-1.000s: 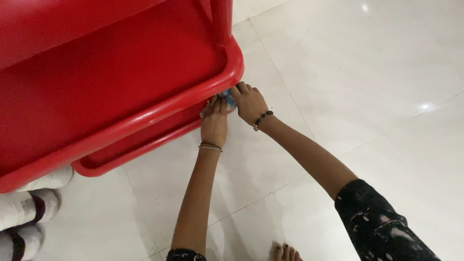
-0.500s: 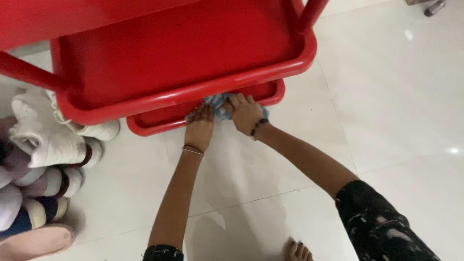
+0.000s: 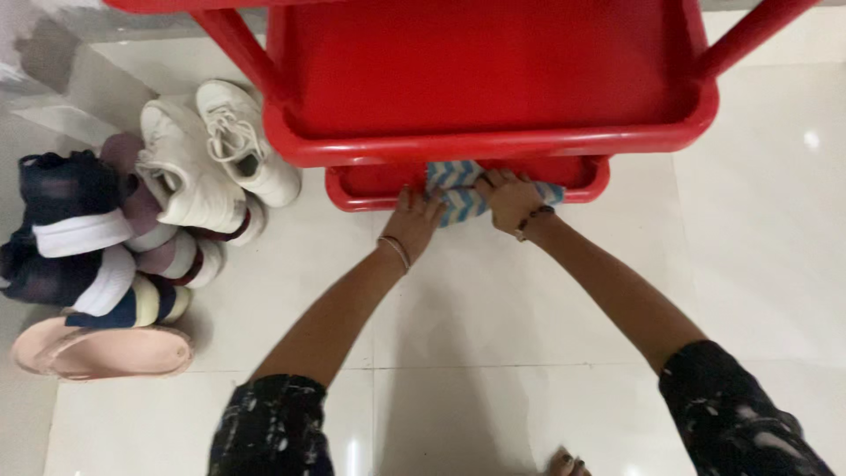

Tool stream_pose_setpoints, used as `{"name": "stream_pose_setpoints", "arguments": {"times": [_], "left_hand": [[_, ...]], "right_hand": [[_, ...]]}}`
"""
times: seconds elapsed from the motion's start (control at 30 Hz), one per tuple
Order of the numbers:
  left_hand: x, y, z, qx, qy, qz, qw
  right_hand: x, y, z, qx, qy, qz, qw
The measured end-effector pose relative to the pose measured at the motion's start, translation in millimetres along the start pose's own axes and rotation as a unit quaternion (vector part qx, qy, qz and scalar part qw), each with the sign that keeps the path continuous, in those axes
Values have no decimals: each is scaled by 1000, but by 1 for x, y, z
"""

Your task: The person wipes the shelves of a red plastic shoe rack with a cloth, then places several pairs of shoes and slippers from the floor onto the rack shelves.

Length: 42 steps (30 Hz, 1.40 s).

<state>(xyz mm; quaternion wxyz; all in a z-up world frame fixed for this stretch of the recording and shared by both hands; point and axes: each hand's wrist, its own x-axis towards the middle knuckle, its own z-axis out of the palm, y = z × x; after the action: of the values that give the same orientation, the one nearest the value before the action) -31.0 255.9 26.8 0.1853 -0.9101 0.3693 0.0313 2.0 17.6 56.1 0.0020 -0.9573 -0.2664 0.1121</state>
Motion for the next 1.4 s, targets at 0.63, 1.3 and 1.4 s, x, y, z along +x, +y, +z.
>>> {"name": "stream_pose_setpoints", "arguments": {"times": [0.63,1.3,1.4], "left_hand": [[-134,-82,37,-113,82,-210,968],[99,98,-70,-319,61,-127,937],[134,107,-76,-333,65,-149,929]], "right_hand": [[109,-173,13,190,134,-71,970],[-62,76,-1,-25,47,44,998],[-80,101,-5,-203,64,6,977]]}}
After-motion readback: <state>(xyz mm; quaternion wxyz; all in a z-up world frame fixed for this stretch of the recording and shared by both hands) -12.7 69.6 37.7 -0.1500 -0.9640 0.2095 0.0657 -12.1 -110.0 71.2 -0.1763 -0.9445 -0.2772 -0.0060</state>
